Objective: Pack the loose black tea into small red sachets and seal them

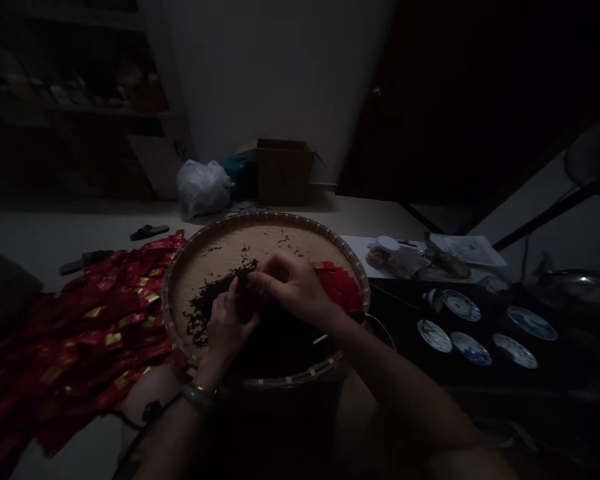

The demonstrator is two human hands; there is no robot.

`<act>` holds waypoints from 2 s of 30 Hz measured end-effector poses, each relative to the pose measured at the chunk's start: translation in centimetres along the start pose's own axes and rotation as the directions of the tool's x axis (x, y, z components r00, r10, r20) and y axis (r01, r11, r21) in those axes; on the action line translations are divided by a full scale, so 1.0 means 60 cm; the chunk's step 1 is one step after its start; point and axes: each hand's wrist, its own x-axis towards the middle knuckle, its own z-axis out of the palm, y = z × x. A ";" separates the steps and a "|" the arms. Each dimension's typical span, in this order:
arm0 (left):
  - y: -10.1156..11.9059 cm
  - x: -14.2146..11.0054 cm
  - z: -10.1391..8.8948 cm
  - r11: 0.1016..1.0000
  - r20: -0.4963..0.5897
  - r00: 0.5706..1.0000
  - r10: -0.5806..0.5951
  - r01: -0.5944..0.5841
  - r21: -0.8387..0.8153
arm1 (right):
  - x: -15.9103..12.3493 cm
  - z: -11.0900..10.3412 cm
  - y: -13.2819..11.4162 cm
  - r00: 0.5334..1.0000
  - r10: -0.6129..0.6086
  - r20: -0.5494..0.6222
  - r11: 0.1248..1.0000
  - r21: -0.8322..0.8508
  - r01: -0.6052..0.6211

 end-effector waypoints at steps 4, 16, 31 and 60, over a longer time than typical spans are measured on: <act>-0.021 0.002 0.017 0.972 -0.080 0.975 0.206 -0.195 0.129 | 0.037 0.032 0.034 0.998 0.055 -0.005 0.988 -0.144 -0.055; -0.025 -0.003 0.036 0.956 -0.048 0.970 0.240 -0.228 0.184 | 0.044 0.082 0.129 0.938 0.347 0.015 0.928 -0.153 -0.340; -0.029 -0.006 0.040 0.937 0.095 0.944 0.315 -0.325 0.125 | 0.036 0.074 0.145 0.784 0.386 0.487 0.695 0.405 -0.594; -0.034 0.010 0.025 0.985 0.018 0.988 0.153 -0.154 0.078 | 0.045 0.024 0.157 0.835 0.397 0.381 0.714 -0.699 -0.021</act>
